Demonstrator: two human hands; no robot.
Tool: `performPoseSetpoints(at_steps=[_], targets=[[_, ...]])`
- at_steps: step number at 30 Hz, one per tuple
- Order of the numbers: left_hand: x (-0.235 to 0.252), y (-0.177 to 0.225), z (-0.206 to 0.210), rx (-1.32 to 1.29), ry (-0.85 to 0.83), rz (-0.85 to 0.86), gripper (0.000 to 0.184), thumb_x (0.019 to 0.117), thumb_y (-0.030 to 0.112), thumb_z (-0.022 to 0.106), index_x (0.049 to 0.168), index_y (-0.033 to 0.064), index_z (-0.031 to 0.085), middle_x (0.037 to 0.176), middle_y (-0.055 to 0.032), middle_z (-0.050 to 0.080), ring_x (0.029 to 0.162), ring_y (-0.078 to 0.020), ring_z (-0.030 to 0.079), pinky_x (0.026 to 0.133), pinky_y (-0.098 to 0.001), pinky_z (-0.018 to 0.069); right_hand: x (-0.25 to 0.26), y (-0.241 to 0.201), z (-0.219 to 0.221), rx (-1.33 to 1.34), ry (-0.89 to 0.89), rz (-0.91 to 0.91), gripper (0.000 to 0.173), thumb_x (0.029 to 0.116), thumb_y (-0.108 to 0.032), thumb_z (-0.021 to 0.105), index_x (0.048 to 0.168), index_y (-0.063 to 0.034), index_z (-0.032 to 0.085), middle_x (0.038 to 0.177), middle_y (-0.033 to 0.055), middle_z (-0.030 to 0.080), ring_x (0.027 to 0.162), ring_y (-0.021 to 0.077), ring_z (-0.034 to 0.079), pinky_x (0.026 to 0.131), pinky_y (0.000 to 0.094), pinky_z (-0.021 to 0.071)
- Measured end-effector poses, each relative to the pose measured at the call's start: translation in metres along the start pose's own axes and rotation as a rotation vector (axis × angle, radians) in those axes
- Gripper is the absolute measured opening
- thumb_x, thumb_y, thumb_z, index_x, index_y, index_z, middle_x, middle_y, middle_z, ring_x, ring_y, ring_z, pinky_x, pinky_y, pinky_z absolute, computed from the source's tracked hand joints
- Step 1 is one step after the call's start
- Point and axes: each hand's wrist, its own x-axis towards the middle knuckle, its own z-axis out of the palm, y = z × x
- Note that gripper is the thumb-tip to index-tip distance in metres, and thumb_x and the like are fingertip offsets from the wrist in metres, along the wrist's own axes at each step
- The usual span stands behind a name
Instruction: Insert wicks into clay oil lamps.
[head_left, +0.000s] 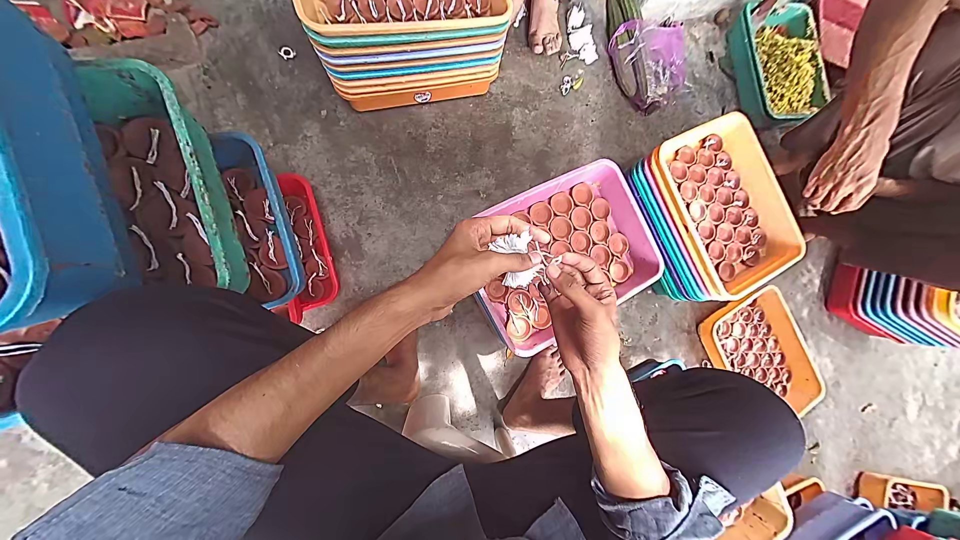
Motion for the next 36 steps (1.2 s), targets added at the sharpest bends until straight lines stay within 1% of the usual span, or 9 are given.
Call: performPoseSetpoints(at_steps=[4, 7, 13, 18, 22, 24, 27, 30, 36], targets=[[0.0009, -0.0011, 0.0004, -0.056, 0.011, 0.026, 0.024, 0.0965, -0.001, 0.065, 0.119, 0.0023, 0.070, 0.115, -0.0115, 0.071, 0.101, -0.0195, 0.069, 0.088, -0.0336, 0.0592, -0.0009, 0.0015, 0.0012, -0.003, -0.019, 0.006, 0.020, 0.0887, 0.003, 0.073, 0.107, -0.0039, 0.073, 0.095, 0.0094, 0.071, 0.088, 0.0162, 0.068, 0.087, 0.0380, 0.0580], [0.0012, 0.0000, 0.0018, -0.080, 0.014, 0.008, 0.021, 0.1010, 0.003, 0.061, 0.121, 0.0017, 0.069, 0.117, -0.0114, 0.070, 0.102, -0.0196, 0.069, 0.091, -0.0344, 0.0586, -0.0009, 0.0028, 0.0017, -0.013, -0.017, 0.005, 0.020, 0.0887, 0.004, 0.072, 0.107, -0.0035, 0.073, 0.095, 0.0093, 0.071, 0.086, 0.0153, 0.068, 0.085, 0.0362, 0.0581], [-0.0001, -0.0034, 0.0021, -0.048, 0.021, 0.047, 0.023, 0.1022, 0.009, 0.063, 0.123, 0.0038, 0.069, 0.120, -0.0110, 0.070, 0.105, -0.0196, 0.069, 0.091, -0.0339, 0.0592, -0.0010, 0.0035, 0.0034, -0.037, -0.018, -0.020, 0.018, 0.0901, 0.002, 0.073, 0.107, -0.0037, 0.074, 0.097, 0.0095, 0.072, 0.090, 0.0162, 0.068, 0.089, 0.0384, 0.0579], [0.0005, -0.0043, 0.0006, -0.150, -0.039, 0.044, 0.031, 0.1015, -0.004, 0.055, 0.132, -0.0010, 0.062, 0.116, -0.0165, 0.071, 0.106, -0.0231, 0.069, 0.094, -0.0353, 0.0581, 0.0000, 0.0037, 0.0032, -0.031, 0.016, -0.041, 0.017, 0.0925, 0.001, 0.070, 0.109, -0.0016, 0.073, 0.103, 0.0122, 0.072, 0.095, 0.0180, 0.069, 0.091, 0.0383, 0.0577], [0.0001, -0.0016, 0.0004, -0.155, -0.062, 0.020, 0.041, 0.0953, -0.011, 0.059, 0.136, -0.0009, 0.060, 0.120, -0.0175, 0.070, 0.108, -0.0248, 0.069, 0.094, -0.0369, 0.0586, 0.0002, 0.0022, 0.0033, -0.032, 0.023, -0.047, 0.016, 0.0939, 0.001, 0.068, 0.109, -0.0006, 0.074, 0.110, 0.0159, 0.073, 0.098, 0.0200, 0.070, 0.091, 0.0379, 0.0577], [0.0004, -0.0030, 0.0010, -0.136, -0.051, 0.042, 0.040, 0.0946, -0.008, 0.064, 0.134, -0.0010, 0.061, 0.117, -0.0171, 0.071, 0.107, -0.0251, 0.070, 0.093, -0.0373, 0.0592, 0.0000, 0.0026, 0.0029, -0.035, 0.014, -0.056, 0.016, 0.0941, 0.002, 0.067, 0.108, -0.0002, 0.075, 0.112, 0.0170, 0.073, 0.100, 0.0206, 0.070, 0.092, 0.0382, 0.0577], [0.0001, -0.0045, 0.0019, -0.072, 0.007, 0.082, 0.033, 0.0955, 0.000, 0.069, 0.128, -0.0005, 0.065, 0.111, -0.0143, 0.072, 0.101, -0.0225, 0.071, 0.090, -0.0355, 0.0608, -0.0006, 0.0044, 0.0032, -0.044, 0.018, -0.063, 0.016, 0.0921, 0.001, 0.071, 0.107, -0.0012, 0.077, 0.103, 0.0132, 0.074, 0.095, 0.0185, 0.070, 0.090, 0.0382, 0.0583], [-0.0004, -0.0035, 0.0031, -0.042, 0.055, 0.111, 0.035, 0.0911, 0.001, 0.075, 0.125, -0.0007, 0.066, 0.102, -0.0131, 0.073, 0.094, -0.0212, 0.072, 0.085, -0.0343, 0.0623, -0.0015, 0.0048, 0.0043, -0.082, 0.021, -0.080, 0.016, 0.0908, 0.000, 0.074, 0.106, -0.0014, 0.078, 0.101, 0.0124, 0.075, 0.091, 0.0176, 0.071, 0.088, 0.0369, 0.0595], [-0.0018, -0.0028, 0.0035, -0.006, 0.113, 0.153, 0.028, 0.0846, -0.001, 0.081, 0.111, -0.0021, 0.072, 0.094, -0.0121, 0.075, 0.087, -0.0190, 0.074, 0.078, -0.0316, 0.0636, -0.0019, 0.0053, 0.0039, -0.341, -0.013, -0.294, 0.016, 0.0897, 0.001, 0.076, 0.106, 0.0014, 0.079, 0.097, 0.0135, 0.076, 0.082, 0.0156, 0.072, 0.076, 0.0303, 0.0615]])
